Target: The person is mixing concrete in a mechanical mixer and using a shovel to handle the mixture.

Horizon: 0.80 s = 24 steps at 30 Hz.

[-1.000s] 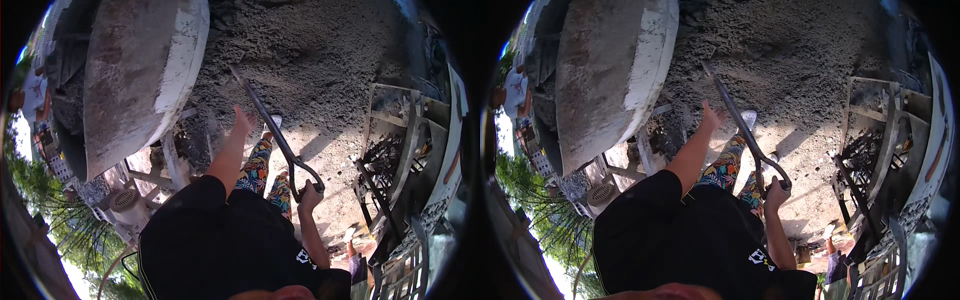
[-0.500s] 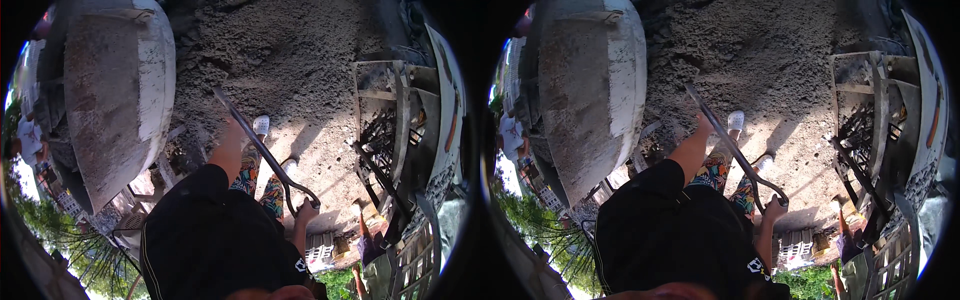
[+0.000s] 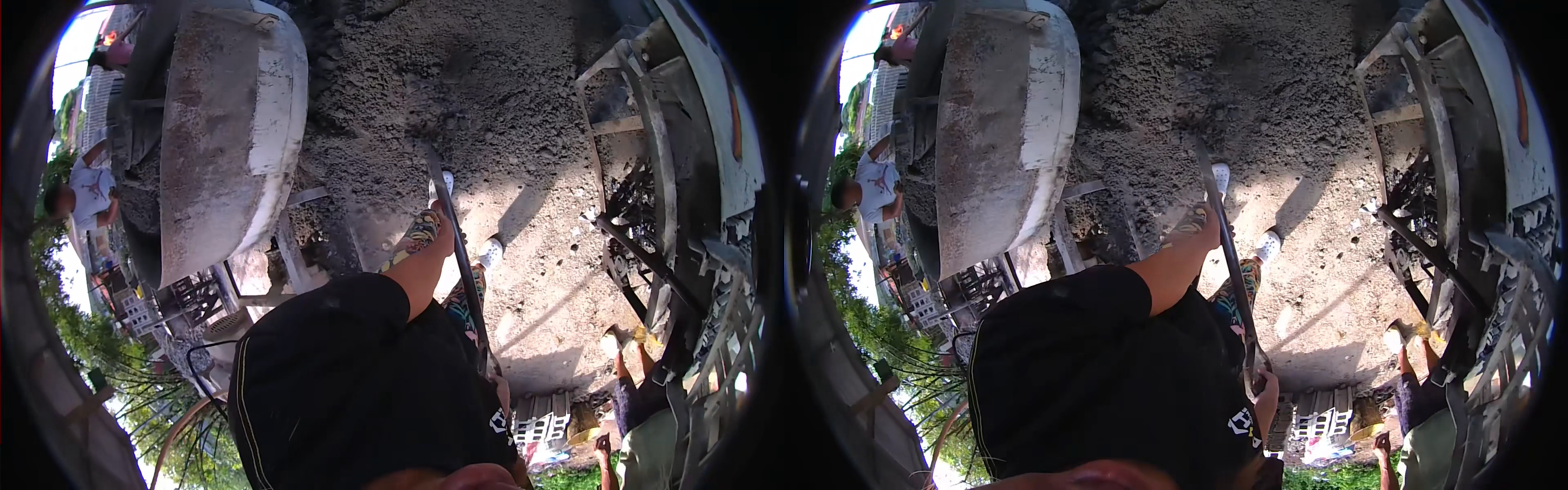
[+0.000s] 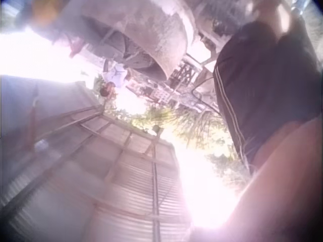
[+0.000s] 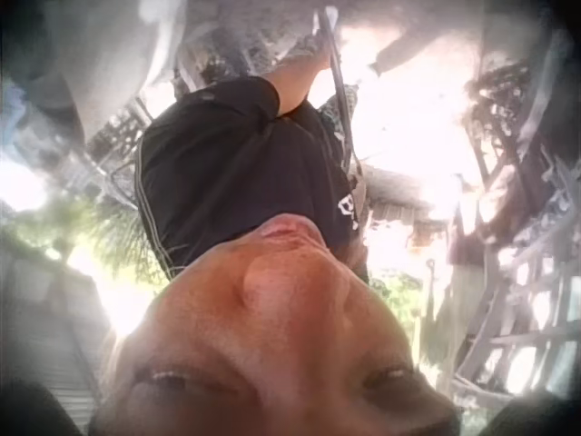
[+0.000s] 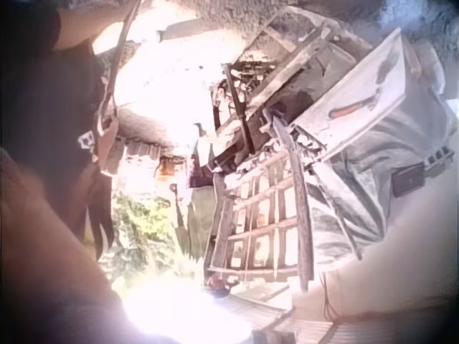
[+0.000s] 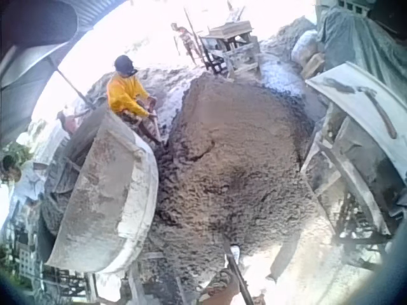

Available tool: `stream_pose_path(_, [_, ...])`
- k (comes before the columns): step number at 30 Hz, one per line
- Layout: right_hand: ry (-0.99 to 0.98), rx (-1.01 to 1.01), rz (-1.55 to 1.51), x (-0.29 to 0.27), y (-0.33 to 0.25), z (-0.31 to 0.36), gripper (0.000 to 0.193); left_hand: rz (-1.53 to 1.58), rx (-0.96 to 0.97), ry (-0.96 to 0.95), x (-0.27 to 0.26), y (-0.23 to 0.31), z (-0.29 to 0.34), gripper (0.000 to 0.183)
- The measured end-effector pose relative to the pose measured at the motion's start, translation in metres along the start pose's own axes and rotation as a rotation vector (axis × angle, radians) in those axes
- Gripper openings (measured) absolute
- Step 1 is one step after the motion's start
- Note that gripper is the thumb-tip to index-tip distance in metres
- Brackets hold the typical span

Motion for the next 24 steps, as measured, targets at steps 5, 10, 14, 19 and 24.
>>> stream_pose_path(5, [-0.307,-0.027,0.051,-0.025,-0.020,0.042,0.020,0.033,0.111,-0.399,0.060,0.013,0.114,0.089])
stream_pose_path(10, [0.156,0.613,-0.812,-0.077,0.140,-0.021,0.006,0.233,-0.070,-0.594,0.058,0.028,0.163,0.094])
stream_pose_path(14, [0.069,0.309,-0.881,-0.044,0.009,-0.027,0.013,0.380,0.100,-0.460,0.021,0.062,0.132,0.095])
stream_pose_path(19, [-0.075,0.001,-0.723,0.055,-0.108,-0.038,0.015,0.382,0.210,-0.143,-0.055,0.097,0.119,0.093])
stream_pose_path(24, [-0.304,-0.308,-0.573,0.233,-0.173,-0.072,0.015,0.405,0.325,-0.092,-0.101,0.117,0.140,0.084])
Point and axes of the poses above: each hand's wrist, its own z-axis away from the middle knuckle, its own x-axis out of the palm, y = z × x, the point moved 5 cm from there along -z, towards the middle knuckle, and after that the axes turned 6 degrees about -z, right-handed, at the moved point
